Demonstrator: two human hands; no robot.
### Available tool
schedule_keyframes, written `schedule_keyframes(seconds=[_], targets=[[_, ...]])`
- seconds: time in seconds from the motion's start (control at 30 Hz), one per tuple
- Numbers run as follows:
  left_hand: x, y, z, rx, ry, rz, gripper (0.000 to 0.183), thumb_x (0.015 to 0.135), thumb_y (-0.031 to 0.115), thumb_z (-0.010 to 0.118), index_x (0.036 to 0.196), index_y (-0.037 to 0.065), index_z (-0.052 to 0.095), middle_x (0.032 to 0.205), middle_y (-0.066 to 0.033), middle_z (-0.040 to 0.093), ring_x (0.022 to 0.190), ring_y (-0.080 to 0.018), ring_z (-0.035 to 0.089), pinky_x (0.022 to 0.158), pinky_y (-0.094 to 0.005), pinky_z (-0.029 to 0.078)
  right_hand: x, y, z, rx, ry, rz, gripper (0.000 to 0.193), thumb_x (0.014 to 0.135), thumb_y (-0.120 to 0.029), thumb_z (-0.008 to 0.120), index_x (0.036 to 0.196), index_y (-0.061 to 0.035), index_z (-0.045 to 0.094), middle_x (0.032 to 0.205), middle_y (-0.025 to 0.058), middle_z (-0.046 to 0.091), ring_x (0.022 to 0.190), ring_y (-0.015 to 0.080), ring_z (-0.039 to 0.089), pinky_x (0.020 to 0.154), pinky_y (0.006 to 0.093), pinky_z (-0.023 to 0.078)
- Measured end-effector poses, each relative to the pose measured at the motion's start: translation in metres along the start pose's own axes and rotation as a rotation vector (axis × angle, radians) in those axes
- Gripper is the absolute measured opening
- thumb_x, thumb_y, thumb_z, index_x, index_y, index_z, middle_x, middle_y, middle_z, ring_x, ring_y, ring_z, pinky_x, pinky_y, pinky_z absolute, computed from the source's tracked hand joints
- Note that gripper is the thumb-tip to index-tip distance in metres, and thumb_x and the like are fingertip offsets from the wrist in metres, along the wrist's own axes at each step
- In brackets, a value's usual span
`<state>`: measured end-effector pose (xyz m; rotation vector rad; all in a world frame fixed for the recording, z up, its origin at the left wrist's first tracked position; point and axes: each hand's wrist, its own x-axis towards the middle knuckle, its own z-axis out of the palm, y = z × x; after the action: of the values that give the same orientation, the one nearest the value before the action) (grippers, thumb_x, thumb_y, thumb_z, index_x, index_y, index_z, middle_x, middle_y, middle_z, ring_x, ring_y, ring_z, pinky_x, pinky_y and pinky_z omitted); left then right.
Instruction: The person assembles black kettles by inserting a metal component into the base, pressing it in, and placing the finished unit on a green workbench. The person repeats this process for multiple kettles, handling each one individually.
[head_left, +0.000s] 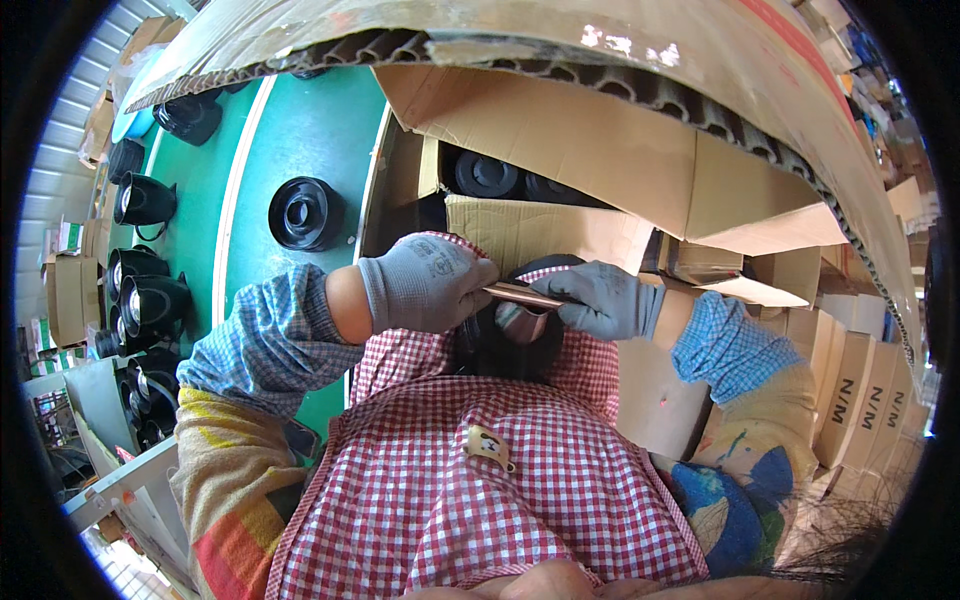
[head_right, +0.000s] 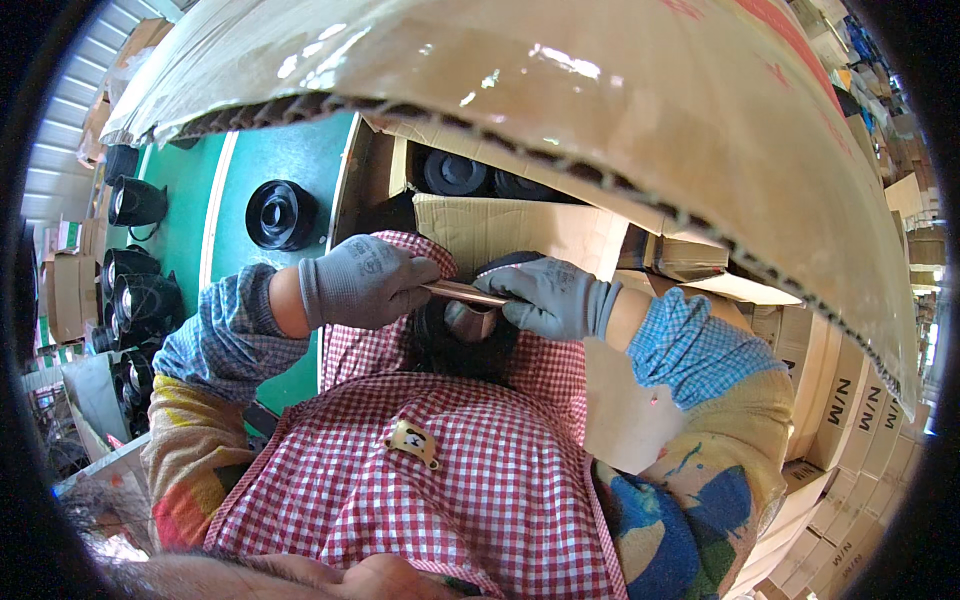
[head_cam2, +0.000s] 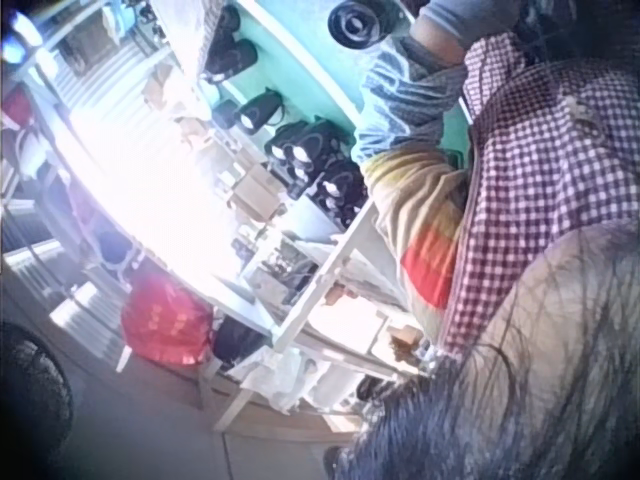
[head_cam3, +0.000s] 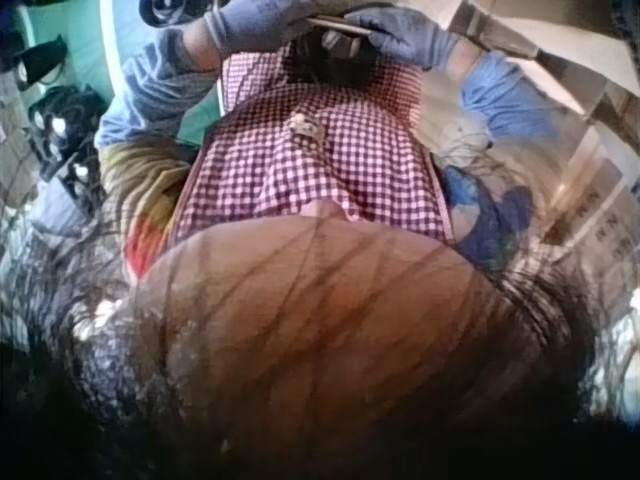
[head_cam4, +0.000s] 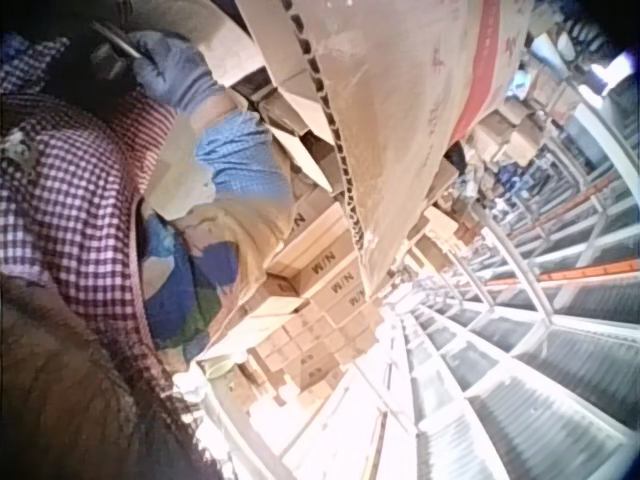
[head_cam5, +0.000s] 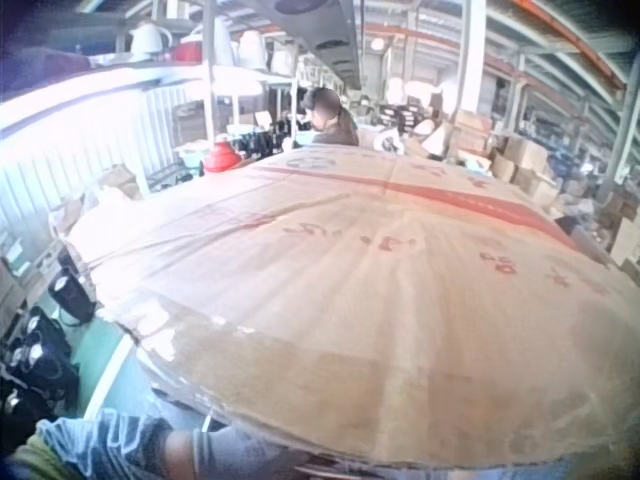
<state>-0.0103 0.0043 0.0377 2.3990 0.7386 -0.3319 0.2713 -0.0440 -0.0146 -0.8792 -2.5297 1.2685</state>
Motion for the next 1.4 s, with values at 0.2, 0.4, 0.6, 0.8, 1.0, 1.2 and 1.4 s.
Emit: schedule_keyframes(seconds=[0.2, 0.4, 0.6, 0.8, 1.0, 1.2, 1.4], targets=[[0.03, -0.038, 0.046, -0.226, 0.229, 0.04, 0.033, 0.099, 0.034, 0.056, 0.099, 0.004, 0.071, 0.081, -0.0205, 0.069, 0.078, -0.0422, 0.067, 0.07, -0.0495, 0.053, 0.005, 0.019, 0.027, -0.198, 0.122, -0.108, 0.075, 0.094, -0.04, 0.06, 0.158, -0.0112, 0.033, 0.161, 0.0221, 0.031, 0.144, 0.0421, 0.035, 0.119, 0.0546, 0.026], [0.068, -0.078, 0.063, -0.368, 0.264, 0.126, 0.04, 0.096, 0.035, 0.053, 0.094, 0.001, 0.074, 0.087, -0.0223, 0.071, 0.082, -0.0392, 0.069, 0.078, -0.0459, 0.055, 0.016, -0.011, 0.039, -0.047, 0.162, -0.043, 0.074, 0.1, -0.05, 0.052, 0.16, -0.013, 0.029, 0.163, 0.024, 0.025, 0.149, 0.0455, 0.025, 0.122, 0.0542, 0.018], [0.125, -0.077, 0.056, -0.565, 0.062, 0.139, 0.035, 0.093, 0.032, 0.055, 0.088, 0.0, 0.068, 0.082, -0.0137, 0.069, 0.071, -0.0239, 0.065, 0.068, -0.0383, 0.052, 0.033, -0.049, 0.049, 0.256, 0.242, -0.03, 0.078, 0.106, -0.055, 0.037, 0.161, -0.0043, 0.018, 0.164, 0.025, 0.021, 0.154, 0.0394, 0.016, 0.124, 0.0502, 0.013], [0.034, -0.039, 0.046, -0.011, 1.263, 0.291, 0.02, 0.09, 0.006, 0.063, 0.109, 0.002, 0.068, 0.105, -0.0159, 0.067, 0.097, -0.0332, 0.065, 0.085, -0.041, 0.052, 0.019, -0.017, 0.054, 1.048, 0.377, -0.078, 0.09, 0.102, -0.07, 0.022, 0.163, -0.0045, 0.011, 0.167, 0.0161, 0.021, 0.153, 0.0256, 0.023, 0.123, 0.0371, 0.02], [0.044, 0.066, 0.094, 0.013, 0.771, 0.58, 0.038, 0.083, 0.046, 0.074, 0.107, 0.016, 0.067, 0.104, -0.0047, 0.062, 0.097, -0.0247, 0.058, 0.081, -0.0422, 0.047, 0.029, -0.016, 0.036, 1.291, 0.206, -0.02, 0.1, 0.092, -0.083, 0.023, 0.162, -0.0104, 0.022, 0.163, 0.0155, 0.032, 0.142, 0.0297, 0.04, 0.12, 0.0429, 0.028], [0.061, 0.066, 0.096, -0.001, 0.788, 0.512, 0.025, 0.085, 0.04, 0.073, 0.089, 0.017, 0.064, 0.083, -0.0019, 0.062, 0.077, -0.0226, 0.059, 0.069, -0.0392, 0.047, 0.099, 0.03, 0.011, 0.155, 0.48, -0.339, 0.058, 0.107, -0.05, 0.041, 0.139, -0.0064, 0.06, 0.141, 0.0152, 0.06, 0.131, 0.0279, 0.052, 0.114, 0.0419, 0.037], [0.055, 0.055, 0.085, -0.197, 0.648, 0.624, 0.022, 0.089, 0.036, 0.065, 0.079, 0.016, 0.064, 0.076, -0.003, 0.062, 0.072, -0.0239, 0.06, 0.067, -0.0403, 0.047, 0.101, 0.074, 0.063, 0.633, 0.429, -0.136, 0.047, 0.108, -0.041, 0.042, 0.099, -0.0017, 0.065, 0.081, 0.0095, 0.067, 0.084, 0.0223, 0.066, 0.094, 0.0345, 0.048]])
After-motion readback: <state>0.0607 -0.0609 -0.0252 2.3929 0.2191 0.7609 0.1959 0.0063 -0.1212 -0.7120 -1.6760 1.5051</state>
